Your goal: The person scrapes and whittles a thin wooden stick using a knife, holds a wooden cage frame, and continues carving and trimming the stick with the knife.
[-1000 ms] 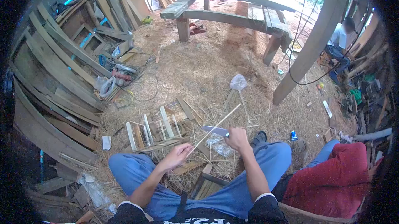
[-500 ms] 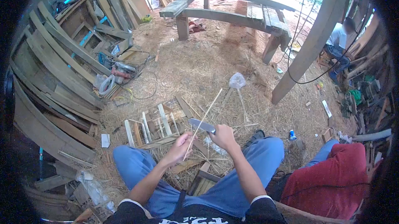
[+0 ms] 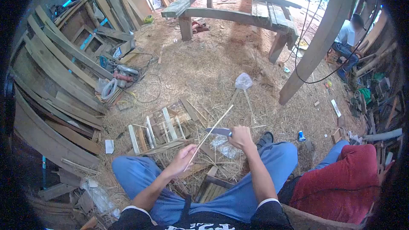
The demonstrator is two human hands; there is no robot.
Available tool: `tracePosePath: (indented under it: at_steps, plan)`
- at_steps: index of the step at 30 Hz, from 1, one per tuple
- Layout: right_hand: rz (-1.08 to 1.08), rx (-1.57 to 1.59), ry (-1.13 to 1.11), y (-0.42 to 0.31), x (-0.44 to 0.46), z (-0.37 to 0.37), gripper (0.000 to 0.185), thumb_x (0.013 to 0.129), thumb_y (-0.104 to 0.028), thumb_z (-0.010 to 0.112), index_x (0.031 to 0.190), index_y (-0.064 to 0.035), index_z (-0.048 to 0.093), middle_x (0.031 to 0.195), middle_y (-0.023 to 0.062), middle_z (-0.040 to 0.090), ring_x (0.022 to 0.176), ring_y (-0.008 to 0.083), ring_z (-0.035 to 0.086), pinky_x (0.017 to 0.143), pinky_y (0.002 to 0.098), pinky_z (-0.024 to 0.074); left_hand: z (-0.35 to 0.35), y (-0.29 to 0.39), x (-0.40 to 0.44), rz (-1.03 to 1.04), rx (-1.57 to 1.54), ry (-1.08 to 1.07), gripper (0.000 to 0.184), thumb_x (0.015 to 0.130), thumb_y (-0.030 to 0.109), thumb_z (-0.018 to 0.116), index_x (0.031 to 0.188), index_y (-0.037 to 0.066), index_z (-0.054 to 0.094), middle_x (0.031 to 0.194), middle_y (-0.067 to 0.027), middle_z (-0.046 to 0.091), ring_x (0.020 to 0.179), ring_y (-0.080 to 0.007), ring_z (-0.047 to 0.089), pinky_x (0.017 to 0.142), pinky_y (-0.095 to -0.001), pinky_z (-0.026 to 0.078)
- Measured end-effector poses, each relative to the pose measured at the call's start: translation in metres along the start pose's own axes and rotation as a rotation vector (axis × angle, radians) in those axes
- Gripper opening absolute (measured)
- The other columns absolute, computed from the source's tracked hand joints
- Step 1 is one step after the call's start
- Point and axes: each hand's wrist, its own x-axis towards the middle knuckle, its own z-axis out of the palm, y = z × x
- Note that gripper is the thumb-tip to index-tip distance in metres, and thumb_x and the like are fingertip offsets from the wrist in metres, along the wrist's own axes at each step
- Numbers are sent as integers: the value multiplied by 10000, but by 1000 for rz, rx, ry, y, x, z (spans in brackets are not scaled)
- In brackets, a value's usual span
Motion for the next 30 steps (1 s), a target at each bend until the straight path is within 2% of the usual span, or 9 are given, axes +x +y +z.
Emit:
tracePosePath:
  at_steps: [2,6,10,12,16,21,25,29,30]
  plan:
    - [48,107,9,-11,-8,11,240,757,-249,648,838,-33,712,792,233,681,769,397,678,730,504,534,-7,-5,2,-21,-68,-17,299,1050,304,468,1180,47,551,755,44,467,578,-30,435,483,-214,372]
    - [74,158,-11,-24,-8,6,291,764,-270,686,827,13,696,772,263,667,754,422,671,725,504,535,-17,-36,21,217,199,75,252,1044,277,484,1190,84,555,771,57,448,695,-27,438,555,-189,376]
    - [52,214,-22,-56,-4,-5,430,797,-404,681,750,24,687,735,278,652,718,426,665,679,506,532,-2,-5,23,87,-83,23,319,1040,271,488,1307,102,530,785,61,443,655,-28,409,525,-202,361]
    - [54,232,-40,-60,-2,-6,488,812,-474,661,747,9,698,714,262,651,696,420,663,659,504,530,2,1,22,72,-42,79,338,1045,260,475,1345,106,507,781,59,441,635,-24,401,521,-197,351]
    - [20,166,133,-49,6,12,393,805,-447,675,817,-58,727,684,228,649,663,404,660,632,493,527,11,-5,26,196,-115,80,346,1068,223,406,1392,109,450,714,59,390,489,-23,323,418,-183,257]
    - [25,156,374,-48,8,27,251,756,-294,706,959,-152,744,675,192,656,643,363,665,619,467,527,23,0,27,123,-252,112,351,1074,275,389,1370,97,458,658,59,333,449,-29,294,398,-202,246]
    - [109,185,398,-57,12,29,308,710,-200,696,1013,-169,743,682,178,664,641,352,668,615,453,527,41,13,18,62,-356,162,354,1076,316,370,1328,90,477,627,58,298,426,-33,270,387,-211,225]
    - [43,186,374,-68,7,17,289,726,-191,681,1007,-159,741,708,187,671,665,365,671,636,468,524,14,5,29,160,-176,166,334,1072,335,383,1286,114,514,614,81,288,442,-28,260,401,-194,208]
    - [35,158,349,-68,7,16,282,732,-195,679,1003,-151,739,716,192,673,673,369,671,646,475,524,5,4,29,162,-158,125,313,1069,296,411,1295,112,526,629,85,338,465,-15,298,414,-192,255]
